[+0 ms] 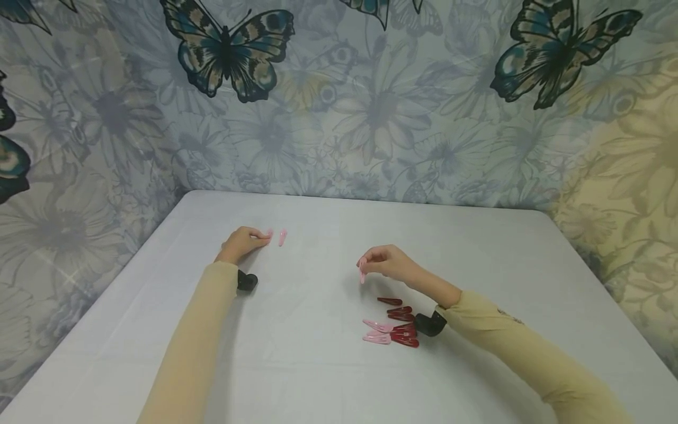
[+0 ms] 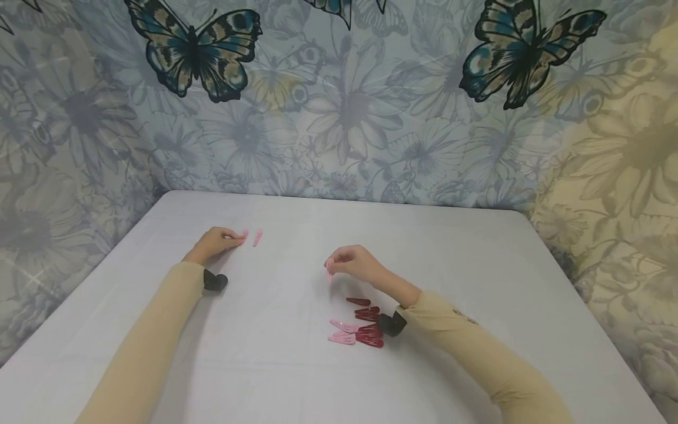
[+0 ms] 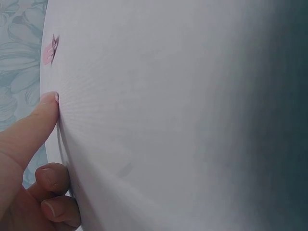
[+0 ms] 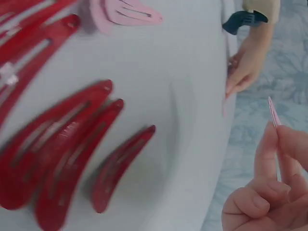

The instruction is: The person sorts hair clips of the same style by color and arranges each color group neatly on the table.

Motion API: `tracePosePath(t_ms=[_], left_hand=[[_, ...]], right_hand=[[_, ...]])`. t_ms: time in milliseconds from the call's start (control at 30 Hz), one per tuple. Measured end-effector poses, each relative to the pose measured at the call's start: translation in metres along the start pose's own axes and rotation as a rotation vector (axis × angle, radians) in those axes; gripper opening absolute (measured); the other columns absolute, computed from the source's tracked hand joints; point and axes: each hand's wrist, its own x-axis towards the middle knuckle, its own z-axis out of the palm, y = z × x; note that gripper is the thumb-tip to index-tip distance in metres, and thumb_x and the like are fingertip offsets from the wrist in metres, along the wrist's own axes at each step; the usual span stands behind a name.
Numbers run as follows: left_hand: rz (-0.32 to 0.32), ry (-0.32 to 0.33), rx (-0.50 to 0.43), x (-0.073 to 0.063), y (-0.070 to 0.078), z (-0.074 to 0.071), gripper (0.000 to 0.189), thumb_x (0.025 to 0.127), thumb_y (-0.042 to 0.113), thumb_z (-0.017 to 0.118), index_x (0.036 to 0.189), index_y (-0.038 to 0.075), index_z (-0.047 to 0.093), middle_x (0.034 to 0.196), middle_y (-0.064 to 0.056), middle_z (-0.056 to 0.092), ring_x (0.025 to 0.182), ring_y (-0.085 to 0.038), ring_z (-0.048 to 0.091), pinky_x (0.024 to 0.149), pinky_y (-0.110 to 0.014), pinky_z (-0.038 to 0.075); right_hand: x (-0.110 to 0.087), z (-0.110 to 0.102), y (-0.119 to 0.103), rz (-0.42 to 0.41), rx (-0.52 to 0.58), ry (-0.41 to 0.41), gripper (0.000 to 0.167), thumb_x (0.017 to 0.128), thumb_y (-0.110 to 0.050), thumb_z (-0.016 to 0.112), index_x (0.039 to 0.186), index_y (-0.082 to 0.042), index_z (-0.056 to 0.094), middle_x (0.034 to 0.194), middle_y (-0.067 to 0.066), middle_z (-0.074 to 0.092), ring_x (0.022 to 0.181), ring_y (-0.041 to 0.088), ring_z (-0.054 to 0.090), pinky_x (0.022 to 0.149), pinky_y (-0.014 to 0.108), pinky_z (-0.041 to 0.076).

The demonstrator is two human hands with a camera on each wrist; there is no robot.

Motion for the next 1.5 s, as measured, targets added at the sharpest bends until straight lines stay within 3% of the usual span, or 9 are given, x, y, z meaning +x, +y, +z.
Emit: tracePosePath(t_ms=[133, 267, 433, 567, 900, 1133, 1233, 1333, 1500], left_hand=[[-0.027, -0.009, 0.007, 0.001, 0.001, 0.000, 0.038, 0.097, 0.031, 0.059, 0.122, 0.002, 0.063, 0.148, -0.026, 0.042, 0.140, -0.052, 0.030, 0.106, -0.079, 0.011], [-0.033, -0.009, 0.007, 0.005, 0.000, 0.001, 0.038, 0.097, 0.031, 0.060, 0.121, 0.002, 0.064, 0.147, -0.026, 0.043, 0.140, -0.052, 0.030, 0.105, -0.080, 0.011], [0.001, -0.004, 0.009, 0.009, 0.000, -0.001, 0.037, 0.097, 0.030, 0.061, 0.119, 0.001, 0.065, 0.145, -0.028, 0.045, 0.138, -0.049, 0.036, 0.110, -0.072, 0.018], [-0.009, -0.015, 0.020, 0.009, 0.003, -0.004, 0.037, 0.096, 0.029, 0.061, 0.120, 0.001, 0.065, 0.146, -0.028, 0.044, 0.138, -0.047, 0.037, 0.113, -0.065, 0.025], [-0.043, -0.040, 0.029, 0.010, 0.003, -0.003, 0.036, 0.096, 0.028, 0.063, 0.122, 0.003, 0.064, 0.148, -0.026, 0.042, 0.140, -0.046, 0.035, 0.113, -0.064, 0.025], [-0.010, -0.061, 0.058, 0.015, 0.002, -0.003, 0.037, 0.097, 0.028, 0.061, 0.122, 0.001, 0.064, 0.146, -0.029, 0.043, 0.139, -0.045, 0.037, 0.115, -0.058, 0.028], [-0.024, -0.062, 0.072, 0.013, 0.001, -0.004, 0.039, 0.098, 0.031, 0.059, 0.122, 0.001, 0.064, 0.147, -0.028, 0.043, 0.139, -0.046, 0.037, 0.114, -0.060, 0.028], [-0.054, -0.051, 0.082, 0.008, 0.000, -0.003, 0.039, 0.098, 0.034, 0.058, 0.122, 0.004, 0.064, 0.149, -0.027, 0.041, 0.139, -0.047, 0.035, 0.112, -0.067, 0.024], [-0.077, -0.023, 0.070, 0.006, -0.001, 0.000, 0.038, 0.097, 0.033, 0.060, 0.121, 0.005, 0.064, 0.150, -0.026, 0.040, 0.140, -0.051, 0.031, 0.107, -0.077, 0.016]], right_hand=[[0.009, 0.001, -0.006, -0.011, -0.039, 0.011, 0.027, 0.095, -0.014, 0.061, 0.112, 0.006, 0.068, 0.114, 0.018, 0.071, 0.107, 0.024, 0.063, 0.093, 0.038, 0.049], [0.020, 0.005, -0.010, -0.076, -0.075, 0.038, 0.029, 0.096, -0.013, 0.060, 0.117, 0.006, 0.067, 0.124, 0.020, 0.067, 0.120, 0.033, 0.060, 0.098, 0.043, 0.050], [0.040, 0.013, -0.017, -0.101, -0.111, 0.130, 0.019, 0.093, -0.009, 0.064, 0.104, 0.005, 0.071, 0.108, 0.020, 0.073, 0.101, 0.030, 0.067, 0.083, 0.029, 0.052], [0.059, 0.025, -0.023, -0.066, -0.041, 0.171, 0.011, 0.088, -0.007, 0.069, 0.093, 0.003, 0.070, 0.091, 0.018, 0.074, 0.087, 0.028, 0.068, 0.073, 0.023, 0.046], [0.098, 0.045, -0.035, 0.032, 0.086, 0.252, 0.013, 0.084, -0.008, 0.072, 0.094, -0.001, 0.069, 0.094, 0.016, 0.075, 0.082, 0.018, 0.065, 0.069, 0.023, 0.040], [0.119, 0.048, -0.029, 0.094, 0.173, 0.334, 0.015, 0.084, -0.010, 0.073, 0.093, 0.001, 0.069, 0.085, 0.010, 0.074, 0.065, 0.011, 0.046, 0.056, 0.021, 0.033], [0.128, 0.053, -0.028, 0.097, 0.186, 0.353, 0.015, 0.083, -0.007, 0.073, 0.094, 0.003, 0.069, 0.086, 0.014, 0.075, 0.068, 0.012, 0.054, 0.063, 0.021, 0.039], [0.136, 0.059, -0.027, 0.102, 0.188, 0.345, 0.017, 0.083, -0.006, 0.073, 0.096, 0.004, 0.070, 0.096, 0.017, 0.074, 0.089, 0.020, 0.064, 0.081, 0.025, 0.044], [0.149, 0.067, -0.026, 0.146, 0.149, 0.336, 0.022, 0.082, -0.007, 0.073, 0.101, 0.005, 0.071, 0.112, 0.016, 0.070, 0.105, 0.023, 0.059, 0.091, 0.030, 0.045]])
